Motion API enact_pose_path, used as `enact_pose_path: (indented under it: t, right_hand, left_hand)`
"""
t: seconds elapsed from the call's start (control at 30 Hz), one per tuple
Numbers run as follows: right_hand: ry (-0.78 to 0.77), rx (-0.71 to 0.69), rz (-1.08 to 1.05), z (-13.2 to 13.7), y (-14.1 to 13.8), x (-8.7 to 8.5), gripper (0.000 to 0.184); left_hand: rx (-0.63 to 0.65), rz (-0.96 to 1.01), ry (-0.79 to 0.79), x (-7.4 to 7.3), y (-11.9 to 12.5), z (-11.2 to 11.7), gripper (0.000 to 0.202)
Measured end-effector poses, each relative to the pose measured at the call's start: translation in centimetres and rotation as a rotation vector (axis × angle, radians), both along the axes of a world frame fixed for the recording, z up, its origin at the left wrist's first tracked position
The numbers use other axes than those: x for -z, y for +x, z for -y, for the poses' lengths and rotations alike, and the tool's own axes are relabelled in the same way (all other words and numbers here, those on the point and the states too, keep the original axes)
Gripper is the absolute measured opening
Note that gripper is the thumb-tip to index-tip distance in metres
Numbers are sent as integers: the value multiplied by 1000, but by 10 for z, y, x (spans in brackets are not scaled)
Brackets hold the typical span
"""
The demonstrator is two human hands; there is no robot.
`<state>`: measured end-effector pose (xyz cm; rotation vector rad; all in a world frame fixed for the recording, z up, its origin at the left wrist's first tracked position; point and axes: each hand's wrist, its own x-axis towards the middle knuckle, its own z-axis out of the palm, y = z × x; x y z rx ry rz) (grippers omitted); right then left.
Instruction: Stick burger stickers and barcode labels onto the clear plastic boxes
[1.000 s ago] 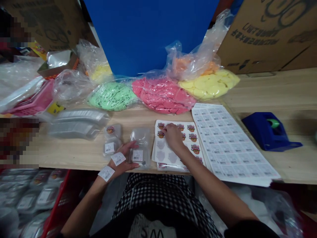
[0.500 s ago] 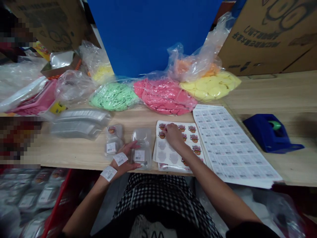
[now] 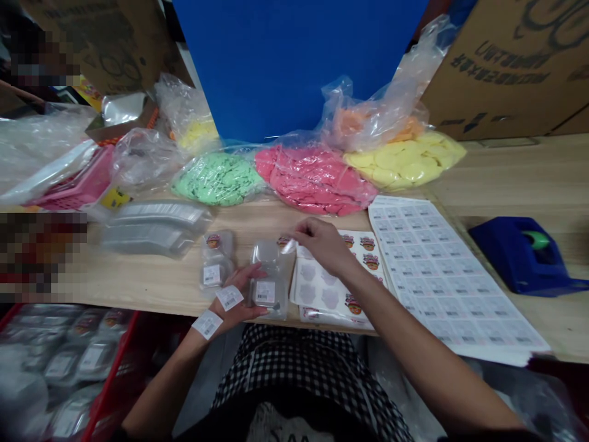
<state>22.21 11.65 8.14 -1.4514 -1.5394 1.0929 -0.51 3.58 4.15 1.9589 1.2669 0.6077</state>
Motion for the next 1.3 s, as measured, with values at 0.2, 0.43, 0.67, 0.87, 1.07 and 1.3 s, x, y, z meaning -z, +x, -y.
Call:
enact_pose_path:
  t: [0.2, 0.43, 0.67, 0.87, 1.07, 1.3]
  right_hand:
    - [-125, -162, 7, -20, -38, 7, 11]
    - [-150, -181, 113, -29, -43, 15, 3]
    - [-80, -203, 260, -30, -46, 16, 5]
    - [67, -218, 390, -24, -50, 25, 8]
    - [260, 29, 220, -23, -40, 41, 14]
    - [206, 238, 2, -2, -15, 29, 20]
  left_hand:
    - [-18, -13, -12, 1, 0, 1, 89]
    - [-5, -11, -18, 1, -1, 0, 83]
    - [-3, -24, -30, 1, -1, 0, 78]
    - [0, -18, -23, 2, -1, 0, 77]
    - [-21, 71, -16, 3, -1, 2, 84]
    - [-150, 566, -18, -1, -11, 3, 89]
